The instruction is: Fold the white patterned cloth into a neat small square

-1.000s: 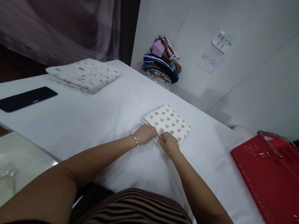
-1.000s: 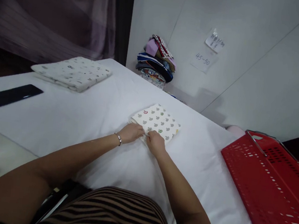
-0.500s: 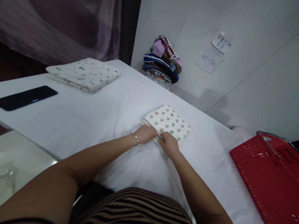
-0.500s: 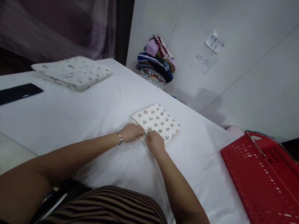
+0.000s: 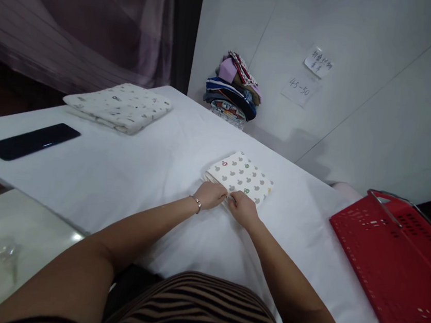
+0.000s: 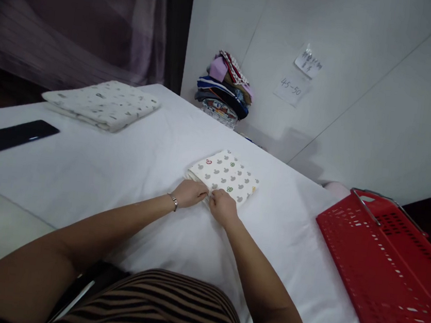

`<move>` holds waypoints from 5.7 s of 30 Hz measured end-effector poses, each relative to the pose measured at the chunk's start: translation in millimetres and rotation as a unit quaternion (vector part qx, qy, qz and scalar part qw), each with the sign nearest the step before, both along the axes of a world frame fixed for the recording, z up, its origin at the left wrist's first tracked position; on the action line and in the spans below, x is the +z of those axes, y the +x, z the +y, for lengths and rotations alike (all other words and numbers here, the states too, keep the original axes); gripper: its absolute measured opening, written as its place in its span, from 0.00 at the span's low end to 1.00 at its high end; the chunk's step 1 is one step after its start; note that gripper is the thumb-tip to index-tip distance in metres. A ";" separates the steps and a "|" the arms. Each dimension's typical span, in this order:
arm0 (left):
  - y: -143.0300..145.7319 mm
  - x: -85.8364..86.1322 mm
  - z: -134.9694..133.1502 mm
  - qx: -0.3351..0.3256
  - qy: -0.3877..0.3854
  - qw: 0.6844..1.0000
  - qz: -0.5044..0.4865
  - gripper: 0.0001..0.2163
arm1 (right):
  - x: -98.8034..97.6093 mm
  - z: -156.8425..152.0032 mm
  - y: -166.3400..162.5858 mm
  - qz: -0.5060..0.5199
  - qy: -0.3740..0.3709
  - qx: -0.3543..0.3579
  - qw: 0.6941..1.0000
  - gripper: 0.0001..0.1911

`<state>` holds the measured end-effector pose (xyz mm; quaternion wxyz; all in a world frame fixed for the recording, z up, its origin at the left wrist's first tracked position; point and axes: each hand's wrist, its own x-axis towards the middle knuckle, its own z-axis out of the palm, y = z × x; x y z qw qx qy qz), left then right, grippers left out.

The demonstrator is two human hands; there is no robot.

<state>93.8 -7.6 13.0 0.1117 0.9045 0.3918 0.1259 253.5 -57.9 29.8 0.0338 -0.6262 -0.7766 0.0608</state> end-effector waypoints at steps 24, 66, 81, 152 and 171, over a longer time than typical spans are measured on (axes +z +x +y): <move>3.6 -8.3 -14.8 0.096 -0.020 0.987 -0.131 0.10 | 0.6 6.6 0.4 -0.011 0.009 -0.017 1.000 0.11; 6.9 -20.6 -37.3 0.217 -0.280 0.882 -0.310 0.12 | 1.6 -1.9 -8.3 -0.074 0.009 0.032 0.997 0.13; 2.7 -20.9 -34.1 0.237 -0.319 0.845 -0.359 0.12 | 1.7 2.5 -2.9 -0.023 -0.012 0.025 0.999 0.10; -34.7 10.0 38.9 -0.104 0.063 0.991 0.059 0.09 | -0.1 6.4 -9.6 0.013 -0.007 0.004 1.000 0.13; -42.2 -7.5 27.2 -0.069 0.091 0.992 0.048 0.09 | 2.5 4.1 -11.9 -0.032 -0.002 0.038 0.999 0.21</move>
